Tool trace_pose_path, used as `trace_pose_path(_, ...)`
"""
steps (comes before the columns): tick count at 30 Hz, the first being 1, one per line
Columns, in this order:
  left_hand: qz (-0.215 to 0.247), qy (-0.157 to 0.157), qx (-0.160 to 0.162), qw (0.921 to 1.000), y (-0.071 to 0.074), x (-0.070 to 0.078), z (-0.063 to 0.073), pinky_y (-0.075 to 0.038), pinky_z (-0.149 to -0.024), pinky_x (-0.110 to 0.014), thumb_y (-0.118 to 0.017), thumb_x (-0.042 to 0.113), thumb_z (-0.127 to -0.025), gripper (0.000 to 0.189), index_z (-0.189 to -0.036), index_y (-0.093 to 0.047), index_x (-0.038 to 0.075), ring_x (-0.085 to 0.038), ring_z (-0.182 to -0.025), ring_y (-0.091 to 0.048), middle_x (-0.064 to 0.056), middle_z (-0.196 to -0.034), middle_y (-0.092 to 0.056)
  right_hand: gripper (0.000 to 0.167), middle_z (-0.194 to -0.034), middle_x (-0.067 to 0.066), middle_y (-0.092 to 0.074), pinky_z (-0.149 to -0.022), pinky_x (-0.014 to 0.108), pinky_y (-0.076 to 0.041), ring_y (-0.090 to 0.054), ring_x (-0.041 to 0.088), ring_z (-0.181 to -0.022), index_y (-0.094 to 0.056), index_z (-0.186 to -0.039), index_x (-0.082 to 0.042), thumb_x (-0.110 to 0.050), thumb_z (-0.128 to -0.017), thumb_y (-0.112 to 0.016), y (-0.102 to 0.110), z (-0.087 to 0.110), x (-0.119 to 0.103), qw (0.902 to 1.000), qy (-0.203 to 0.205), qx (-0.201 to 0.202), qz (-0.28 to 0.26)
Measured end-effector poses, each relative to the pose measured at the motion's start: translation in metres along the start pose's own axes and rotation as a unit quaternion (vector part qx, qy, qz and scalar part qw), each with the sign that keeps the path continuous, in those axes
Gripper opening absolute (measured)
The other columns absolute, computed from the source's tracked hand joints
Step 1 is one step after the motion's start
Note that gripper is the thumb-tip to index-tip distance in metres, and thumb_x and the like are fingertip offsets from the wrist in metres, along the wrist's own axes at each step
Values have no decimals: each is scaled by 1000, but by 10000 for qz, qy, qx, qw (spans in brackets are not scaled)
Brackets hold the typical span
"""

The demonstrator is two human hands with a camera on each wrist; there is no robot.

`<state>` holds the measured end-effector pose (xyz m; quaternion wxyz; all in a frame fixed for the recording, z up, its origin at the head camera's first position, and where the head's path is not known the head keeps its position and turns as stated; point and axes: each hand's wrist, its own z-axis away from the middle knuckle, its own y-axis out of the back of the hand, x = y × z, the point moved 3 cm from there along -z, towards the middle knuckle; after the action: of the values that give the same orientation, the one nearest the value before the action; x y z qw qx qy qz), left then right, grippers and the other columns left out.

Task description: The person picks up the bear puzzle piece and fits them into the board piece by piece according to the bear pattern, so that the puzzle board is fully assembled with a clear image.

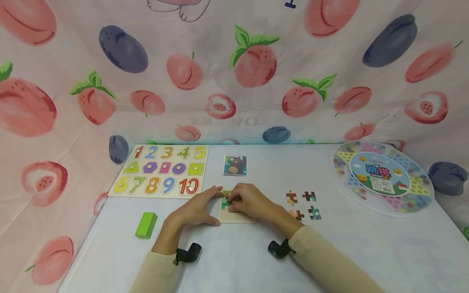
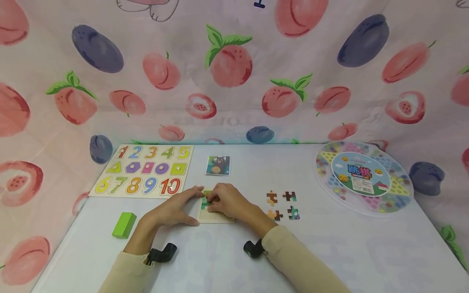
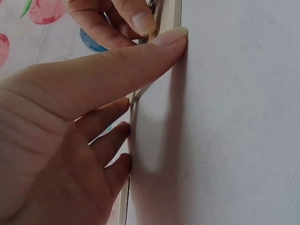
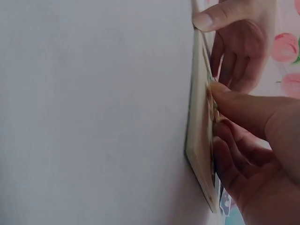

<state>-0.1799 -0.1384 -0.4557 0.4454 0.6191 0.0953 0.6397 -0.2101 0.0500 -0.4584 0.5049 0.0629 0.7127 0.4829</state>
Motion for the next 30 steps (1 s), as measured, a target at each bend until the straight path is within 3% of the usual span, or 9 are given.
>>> trace_pose_path(6, 8, 26, 33, 10000, -1, 0, 1, -22, -130, -56, -92, 14, -71, 74, -137, -60, 16, -30, -160, -23, -1, -165, -41, 22, -108, 0, -75, -77, 20, -55, -66, 16, -94, -78, -109, -12, -18, -89, -79, 15, 6, 6, 9982, 197, -135, -552)
trace_pose_path(11, 3, 110, 21, 9999, -1, 0, 0, -21, -131, -54, -93, 12, -71, 75, -138, -60, 16, -28, -161, -22, 1, -165, -40, 24, -112, 2, -73, -76, 20, -57, -67, 23, -97, -76, -112, -12, -18, -89, -79, 39, 12, 13, 9985, 338, -43, -437)
trace_pose_path(19, -34, 110, 30, 9999, -3, 1, 0, -22, -131, -52, -92, 10, -70, 75, -138, -59, 15, -27, -161, -22, 1, -166, -39, 30, -119, 0, -73, -93, 48, -59, -66, 27, -114, -75, -118, -14, -21, -90, -78, 78, 38, 30, 10000, 13, 48, 53)
trace_pose_path(30, -11, -43, -13, 10000, -3, 1, 2, -21, -131, -54, -89, 10, -74, 75, -141, -56, 13, -29, -161, -21, -1, -167, -37, 34, -127, 3, -71, -106, 58, -51, -60, 31, -126, -74, -120, -15, -23, -87, -81, 112, 83, 69, 9970, -396, 597, 309)
